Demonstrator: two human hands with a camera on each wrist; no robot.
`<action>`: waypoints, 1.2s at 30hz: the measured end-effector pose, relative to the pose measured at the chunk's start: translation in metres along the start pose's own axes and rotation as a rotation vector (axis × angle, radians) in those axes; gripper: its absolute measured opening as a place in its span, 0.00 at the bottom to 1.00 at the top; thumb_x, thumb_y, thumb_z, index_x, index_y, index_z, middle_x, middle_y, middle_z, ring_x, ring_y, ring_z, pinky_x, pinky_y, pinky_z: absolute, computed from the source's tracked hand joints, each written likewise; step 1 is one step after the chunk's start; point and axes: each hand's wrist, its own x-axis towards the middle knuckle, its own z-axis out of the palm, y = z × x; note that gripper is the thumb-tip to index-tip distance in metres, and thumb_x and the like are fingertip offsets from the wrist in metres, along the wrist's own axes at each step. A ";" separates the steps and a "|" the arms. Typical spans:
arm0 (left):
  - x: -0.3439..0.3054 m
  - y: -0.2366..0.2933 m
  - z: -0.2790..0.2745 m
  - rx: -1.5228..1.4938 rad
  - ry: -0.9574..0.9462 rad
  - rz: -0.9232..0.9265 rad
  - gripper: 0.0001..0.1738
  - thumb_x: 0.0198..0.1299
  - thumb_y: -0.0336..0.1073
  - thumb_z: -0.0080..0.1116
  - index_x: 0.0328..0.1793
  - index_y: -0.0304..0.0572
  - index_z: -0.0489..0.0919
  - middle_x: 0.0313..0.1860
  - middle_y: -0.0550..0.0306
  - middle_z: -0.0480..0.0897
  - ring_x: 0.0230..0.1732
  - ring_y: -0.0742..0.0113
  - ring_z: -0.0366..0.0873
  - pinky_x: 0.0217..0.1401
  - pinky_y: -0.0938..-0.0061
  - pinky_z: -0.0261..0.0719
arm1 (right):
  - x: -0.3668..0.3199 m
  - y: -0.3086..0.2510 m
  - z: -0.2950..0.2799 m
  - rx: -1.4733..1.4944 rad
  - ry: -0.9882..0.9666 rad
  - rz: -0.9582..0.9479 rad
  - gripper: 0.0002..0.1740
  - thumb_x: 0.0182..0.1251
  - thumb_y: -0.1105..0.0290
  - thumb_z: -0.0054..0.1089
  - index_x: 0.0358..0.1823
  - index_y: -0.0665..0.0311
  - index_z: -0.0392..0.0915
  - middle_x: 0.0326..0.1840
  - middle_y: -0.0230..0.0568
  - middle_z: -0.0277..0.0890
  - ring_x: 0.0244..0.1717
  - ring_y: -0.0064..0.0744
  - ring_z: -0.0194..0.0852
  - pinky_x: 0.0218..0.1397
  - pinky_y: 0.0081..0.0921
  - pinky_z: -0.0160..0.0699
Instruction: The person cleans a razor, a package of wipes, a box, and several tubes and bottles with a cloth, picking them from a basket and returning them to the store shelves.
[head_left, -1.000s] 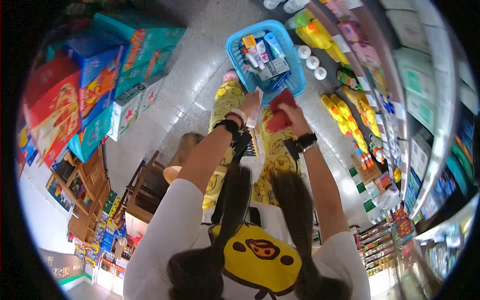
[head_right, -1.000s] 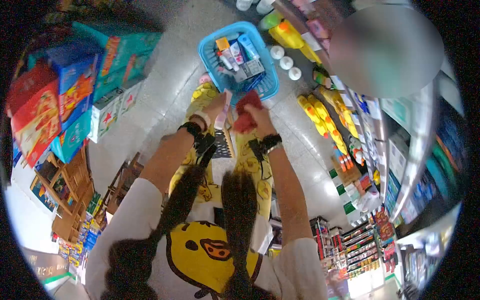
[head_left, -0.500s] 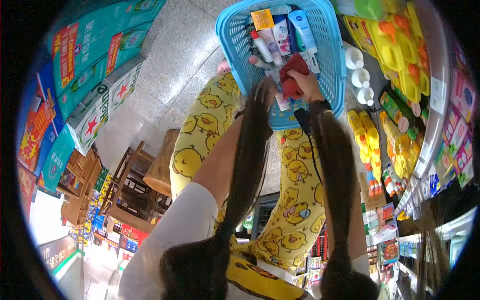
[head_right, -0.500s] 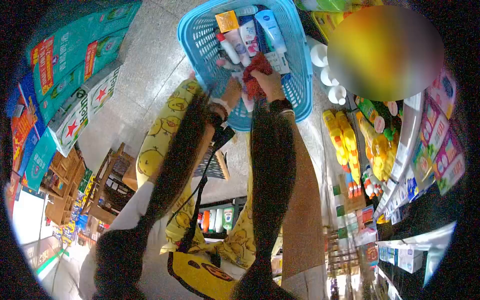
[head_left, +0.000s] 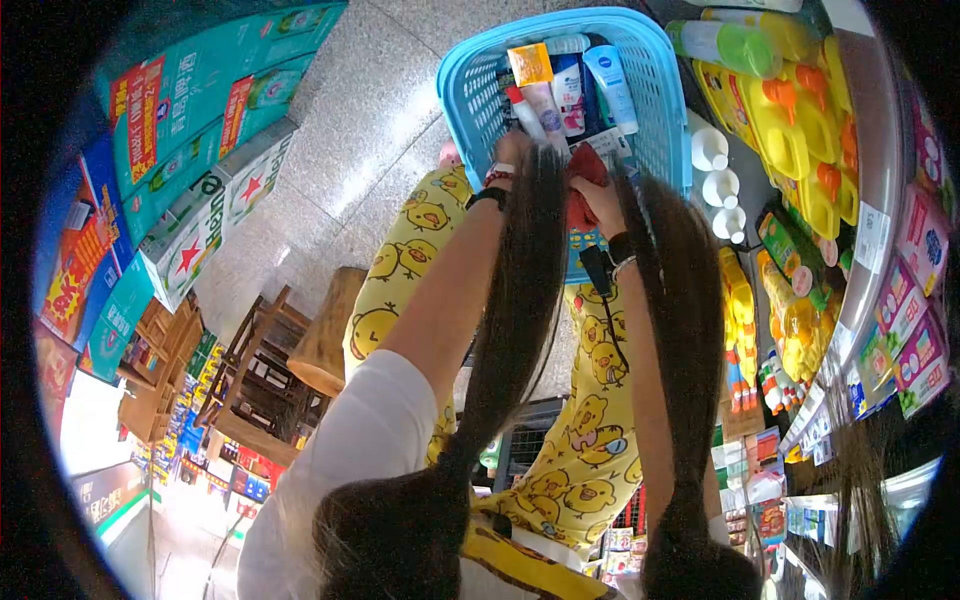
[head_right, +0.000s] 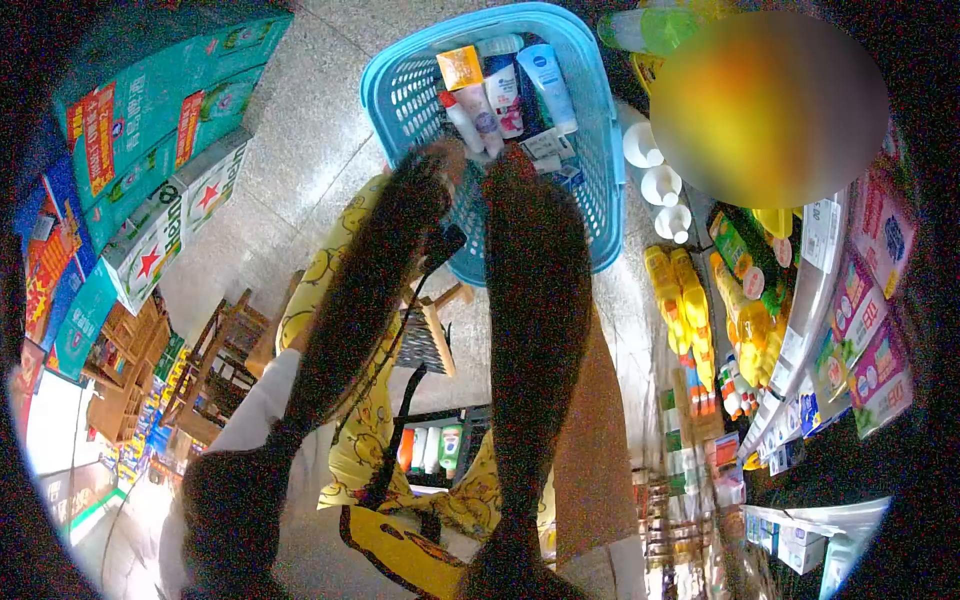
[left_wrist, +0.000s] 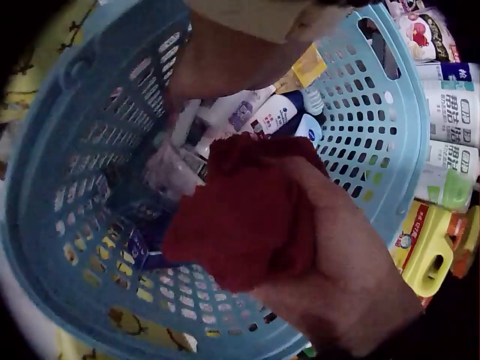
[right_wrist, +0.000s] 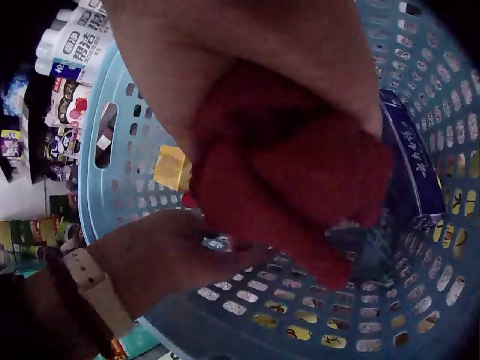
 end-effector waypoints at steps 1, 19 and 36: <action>0.005 -0.004 0.005 0.030 0.015 0.000 0.15 0.59 0.40 0.50 0.38 0.38 0.82 0.37 0.45 0.83 0.40 0.45 0.82 0.41 0.53 0.78 | -0.024 -0.026 0.013 -0.004 0.067 -0.069 0.20 0.54 0.67 0.67 0.48 0.66 0.78 0.41 0.36 0.80 0.38 0.29 0.78 0.43 0.28 0.75; -0.084 0.060 -0.023 -0.236 0.525 -0.354 0.18 0.47 0.42 0.67 0.31 0.30 0.78 0.28 0.39 0.82 0.33 0.43 0.82 0.35 0.58 0.77 | -0.096 -0.096 0.011 -0.220 0.123 -0.041 0.19 0.55 0.66 0.67 0.47 0.67 0.79 0.38 0.40 0.81 0.35 0.30 0.80 0.37 0.27 0.78; -0.429 0.315 -0.589 -0.337 -0.591 0.770 0.16 0.60 0.20 0.56 0.54 0.28 0.72 0.49 0.49 0.81 0.51 0.66 0.80 0.58 0.73 0.77 | -0.552 -0.298 0.098 0.682 -0.352 -0.499 0.27 0.58 0.78 0.62 0.60 0.66 0.68 0.56 0.39 0.75 0.56 0.37 0.74 0.61 0.34 0.72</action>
